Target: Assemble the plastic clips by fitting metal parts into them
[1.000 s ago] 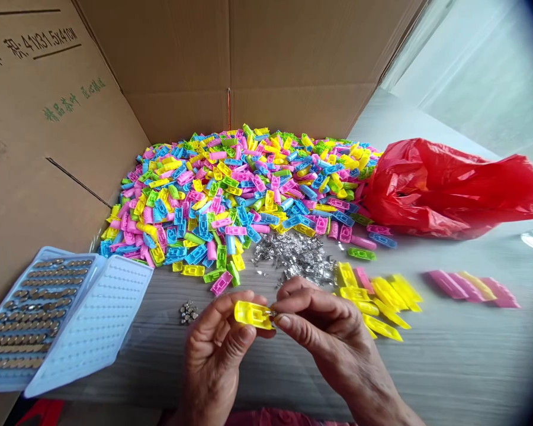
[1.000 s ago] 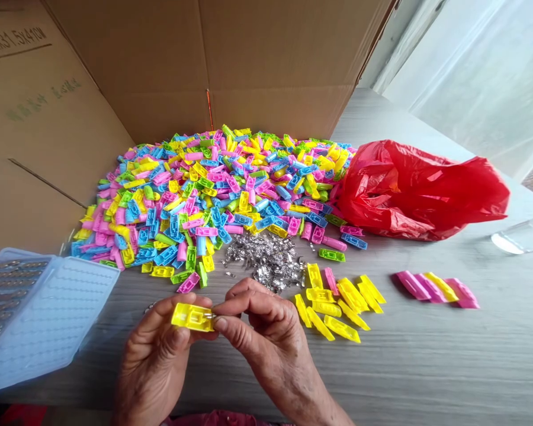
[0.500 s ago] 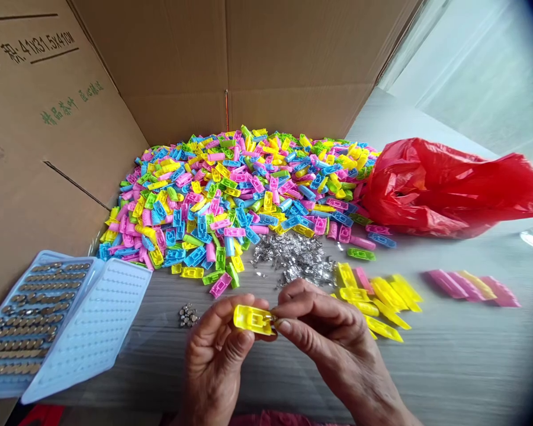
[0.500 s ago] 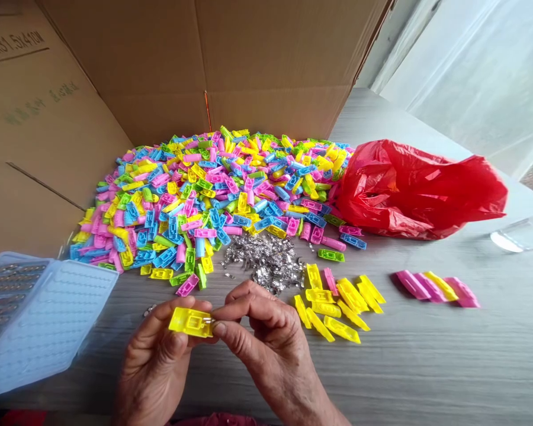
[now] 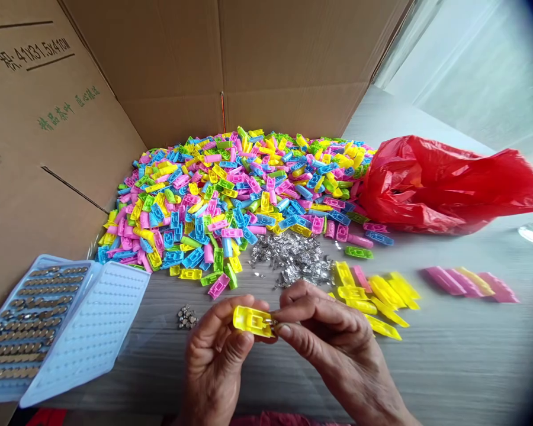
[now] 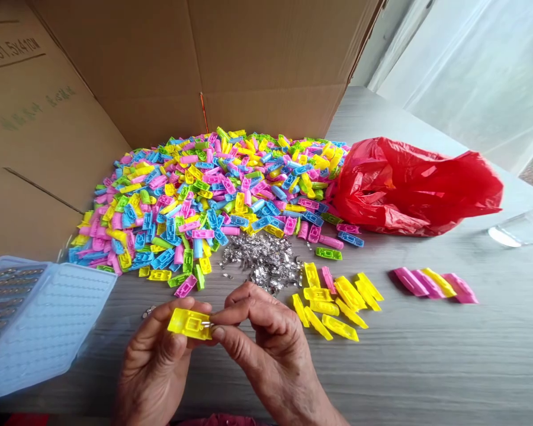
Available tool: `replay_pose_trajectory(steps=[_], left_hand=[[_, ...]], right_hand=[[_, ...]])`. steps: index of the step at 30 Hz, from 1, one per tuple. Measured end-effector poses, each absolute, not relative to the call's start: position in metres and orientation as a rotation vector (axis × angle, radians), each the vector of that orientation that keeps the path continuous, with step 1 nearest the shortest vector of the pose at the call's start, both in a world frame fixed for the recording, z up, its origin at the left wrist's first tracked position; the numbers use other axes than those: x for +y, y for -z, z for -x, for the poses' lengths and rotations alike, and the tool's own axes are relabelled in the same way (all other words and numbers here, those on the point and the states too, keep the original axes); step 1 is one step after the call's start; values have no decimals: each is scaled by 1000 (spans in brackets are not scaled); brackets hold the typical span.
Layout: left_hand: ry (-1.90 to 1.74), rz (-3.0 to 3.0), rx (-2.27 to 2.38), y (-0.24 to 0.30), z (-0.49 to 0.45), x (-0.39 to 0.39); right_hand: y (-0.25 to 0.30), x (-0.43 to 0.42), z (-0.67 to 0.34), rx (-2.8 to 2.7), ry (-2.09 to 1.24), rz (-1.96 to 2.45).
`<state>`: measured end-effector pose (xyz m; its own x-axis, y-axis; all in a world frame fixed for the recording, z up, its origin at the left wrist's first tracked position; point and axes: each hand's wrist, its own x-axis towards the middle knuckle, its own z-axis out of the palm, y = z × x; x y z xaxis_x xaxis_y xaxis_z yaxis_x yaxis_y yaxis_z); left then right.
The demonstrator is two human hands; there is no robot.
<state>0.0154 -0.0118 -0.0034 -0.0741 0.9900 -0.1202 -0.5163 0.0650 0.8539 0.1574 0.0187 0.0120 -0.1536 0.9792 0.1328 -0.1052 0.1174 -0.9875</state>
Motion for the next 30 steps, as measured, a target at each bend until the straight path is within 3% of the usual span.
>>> replay_pose_trajectory(steps=[30], left_hand=[[-1419,-602,927,4,-19,-11]], right_hand=[[-11,15,-160,-1479,-1044,933]])
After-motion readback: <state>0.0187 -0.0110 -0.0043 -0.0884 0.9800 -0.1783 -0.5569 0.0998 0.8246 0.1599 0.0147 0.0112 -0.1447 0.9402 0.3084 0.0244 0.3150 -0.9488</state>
